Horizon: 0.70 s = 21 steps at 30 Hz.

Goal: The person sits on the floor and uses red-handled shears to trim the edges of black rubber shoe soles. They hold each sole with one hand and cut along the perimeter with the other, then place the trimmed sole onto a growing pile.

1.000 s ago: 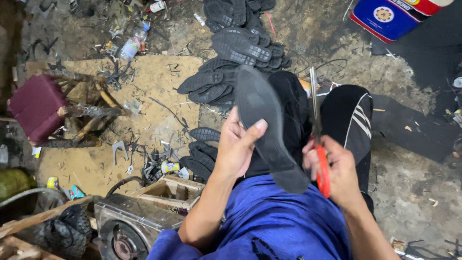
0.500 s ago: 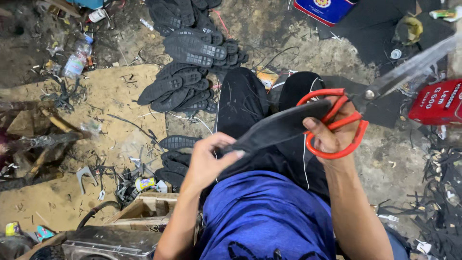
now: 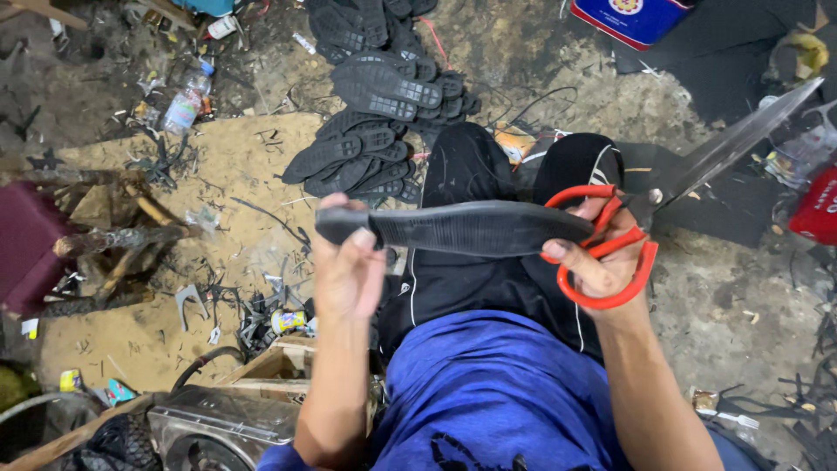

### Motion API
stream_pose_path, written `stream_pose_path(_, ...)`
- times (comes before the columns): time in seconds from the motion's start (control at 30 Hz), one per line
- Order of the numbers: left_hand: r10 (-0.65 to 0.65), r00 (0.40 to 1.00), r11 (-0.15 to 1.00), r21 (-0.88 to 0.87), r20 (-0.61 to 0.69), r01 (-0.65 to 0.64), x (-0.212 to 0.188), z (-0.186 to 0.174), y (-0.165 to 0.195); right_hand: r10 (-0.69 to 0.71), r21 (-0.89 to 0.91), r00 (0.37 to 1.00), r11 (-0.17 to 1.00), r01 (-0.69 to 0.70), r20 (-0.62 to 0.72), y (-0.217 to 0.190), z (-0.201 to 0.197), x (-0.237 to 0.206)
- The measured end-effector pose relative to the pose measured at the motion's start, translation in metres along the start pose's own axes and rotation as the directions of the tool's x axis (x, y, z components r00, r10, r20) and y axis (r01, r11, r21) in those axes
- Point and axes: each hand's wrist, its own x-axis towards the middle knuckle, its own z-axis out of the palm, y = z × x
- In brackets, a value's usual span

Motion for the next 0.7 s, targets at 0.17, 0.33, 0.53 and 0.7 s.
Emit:
stream_pose_path(0.17,-0.227,0.97,0.948,-0.21,0.087,0.241,-0.014,0.044,-0.048,0.017,-0.296,0.999,0.955,-0.027,-0.035,-0.004,0.042,-0.016)
stream_pose_path(0.33,-0.14,0.99,0.984,-0.106,0.016,0.141,-0.011,0.034,-0.05,0.226,-0.427,0.967,0.891,-0.156,0.119,-0.03,0.053,-0.017)
stream_pose_path(0.53,0.096,0.995,0.995,0.005,0.009,-0.096,-0.004,0.019,-0.026,0.388,-0.893,0.893,0.449,0.034,0.229,-0.068,0.042,-0.019)
stream_pose_path(0.7,0.208,0.978,0.975,0.09,-0.024,-0.205,-0.007,0.021,-0.012,0.073,-0.88,0.926,0.347,0.324,0.369,-0.079,0.051,-0.021)
